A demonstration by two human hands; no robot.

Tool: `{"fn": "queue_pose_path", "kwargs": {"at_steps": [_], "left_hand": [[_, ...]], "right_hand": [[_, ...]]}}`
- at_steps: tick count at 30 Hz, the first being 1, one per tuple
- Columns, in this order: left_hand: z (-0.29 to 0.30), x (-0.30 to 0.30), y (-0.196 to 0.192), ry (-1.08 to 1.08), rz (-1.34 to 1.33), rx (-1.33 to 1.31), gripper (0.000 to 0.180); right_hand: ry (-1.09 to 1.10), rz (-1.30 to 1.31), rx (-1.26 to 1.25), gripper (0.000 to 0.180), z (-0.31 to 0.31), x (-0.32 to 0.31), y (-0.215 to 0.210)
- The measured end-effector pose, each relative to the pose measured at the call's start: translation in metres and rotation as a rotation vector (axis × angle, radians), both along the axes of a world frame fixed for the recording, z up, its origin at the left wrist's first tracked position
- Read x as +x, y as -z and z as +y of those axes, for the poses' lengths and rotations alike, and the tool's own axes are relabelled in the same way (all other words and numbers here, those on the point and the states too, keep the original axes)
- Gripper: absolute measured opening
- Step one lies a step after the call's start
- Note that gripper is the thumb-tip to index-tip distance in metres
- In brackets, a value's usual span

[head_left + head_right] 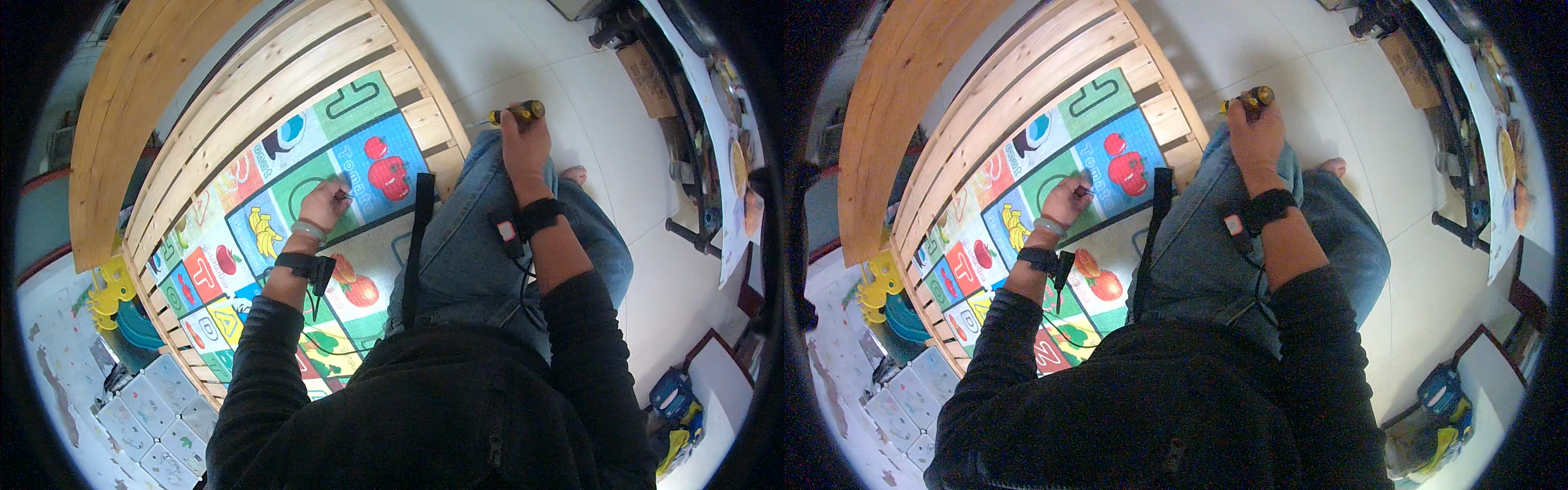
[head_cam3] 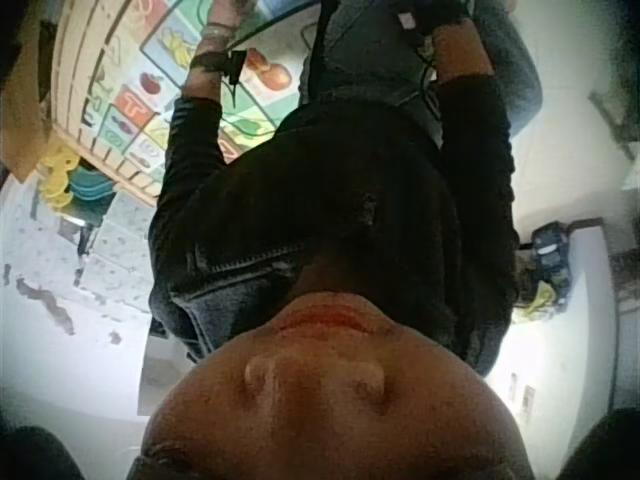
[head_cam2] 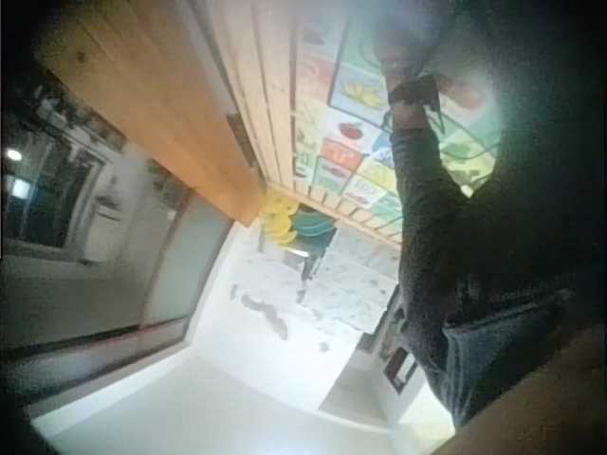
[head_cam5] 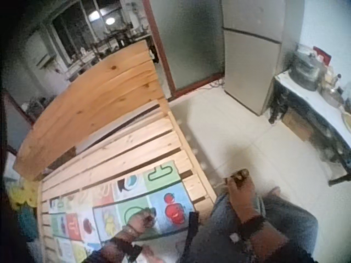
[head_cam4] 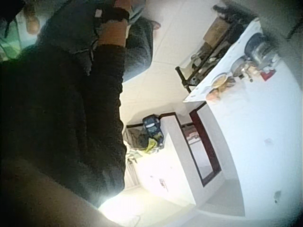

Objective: The person assembles a wooden frame by screwing slats together using a screwdriver. They work on the floor, positioning and fastening multiple wooden pieces to form a rectangular structure.

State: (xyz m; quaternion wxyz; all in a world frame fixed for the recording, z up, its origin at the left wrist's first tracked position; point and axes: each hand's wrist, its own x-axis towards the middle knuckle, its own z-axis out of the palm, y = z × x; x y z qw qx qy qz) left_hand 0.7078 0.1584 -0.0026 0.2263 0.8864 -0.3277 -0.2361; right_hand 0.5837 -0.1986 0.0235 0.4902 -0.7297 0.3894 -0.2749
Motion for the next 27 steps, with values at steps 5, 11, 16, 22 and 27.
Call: {"fn": "queue_pose_path", "kwargs": {"at_steps": [5, 11, 16, 22, 27], "left_hand": [[-0.001, -0.013, 0.001, 0.023, -0.154, 0.125, 0.015], [0.07, -0.087, -0.006, 0.071, 0.007, 0.47, 0.013], [0.151, -0.199, -0.023, 0.331, 0.199, 0.459, 0.02], [0.179, -0.258, -0.005, 0.243, 0.088, 0.291, 0.012], [0.18, -0.254, -0.009, 0.26, 0.104, 0.338, 0.018]], "right_hand": [[-0.011, 0.111, -0.071, 0.028, 0.002, -0.002, -0.006], [-0.025, -0.016, -0.018, 0.03, 0.001, -0.007, -0.002], [-0.079, -0.04, 0.058, 0.026, -0.001, -0.001, 0.002], [-0.136, 0.057, 0.075, 0.025, -0.004, -0.006, 0.0], [-0.124, 0.008, 0.06, 0.026, -0.003, -0.005, 0.003]]}}
